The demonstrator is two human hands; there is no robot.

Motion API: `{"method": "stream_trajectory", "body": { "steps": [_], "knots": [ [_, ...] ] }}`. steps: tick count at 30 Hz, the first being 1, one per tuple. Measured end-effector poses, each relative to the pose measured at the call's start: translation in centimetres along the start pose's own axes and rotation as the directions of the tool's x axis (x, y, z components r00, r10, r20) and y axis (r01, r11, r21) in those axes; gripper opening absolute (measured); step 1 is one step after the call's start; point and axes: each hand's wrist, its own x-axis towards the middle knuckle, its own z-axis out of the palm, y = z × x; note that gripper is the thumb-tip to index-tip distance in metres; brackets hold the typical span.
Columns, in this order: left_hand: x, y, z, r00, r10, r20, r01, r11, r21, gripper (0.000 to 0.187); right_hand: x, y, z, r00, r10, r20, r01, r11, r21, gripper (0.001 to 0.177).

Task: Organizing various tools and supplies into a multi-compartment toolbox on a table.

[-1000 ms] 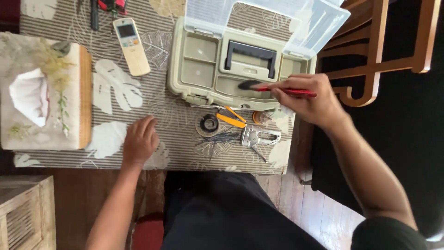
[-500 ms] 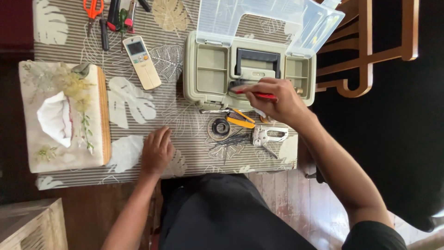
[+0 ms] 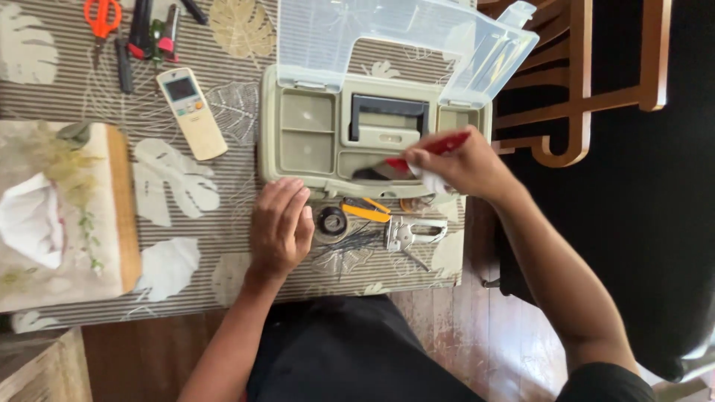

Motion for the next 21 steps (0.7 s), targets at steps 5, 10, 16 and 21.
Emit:
{"method": "stream_trajectory", "body": {
  "steps": [5, 10, 16, 21],
  "knots": [
    [-0.2, -0.4, 2.7, 0.998, -0.017, 0.061, 0.013, 0.998, 0.068, 0.030, -0.7, 0.3, -3.6, 0.980, -0.196, 0.025, 0.198, 0.976, -0.086, 0.021],
    [-1.8, -1.1, 4.2, 0.998, 0.000, 0.070, -0.012, 0.985, 0.172, 0.029, 0.2, 0.5, -2.9, 0.953, -0.268, 0.139, 0.279, 0.958, -0.064, 0.020],
    [-2.7, -2.1, 4.7, 0.999, 0.020, 0.045, -0.029, 0.974, 0.226, 0.023, -0.7, 1.1, -6.3, 0.909, -0.353, 0.223, 0.406, 0.871, -0.276, 0.019],
    [-3.5, -2.4, 5.4, 0.998, 0.062, -0.015, -0.056, 0.963, 0.262, 0.024, -1.1, 0.7, -4.6, 0.902, -0.395, 0.173, 0.418, 0.898, -0.133, 0.021]
  ]
}}
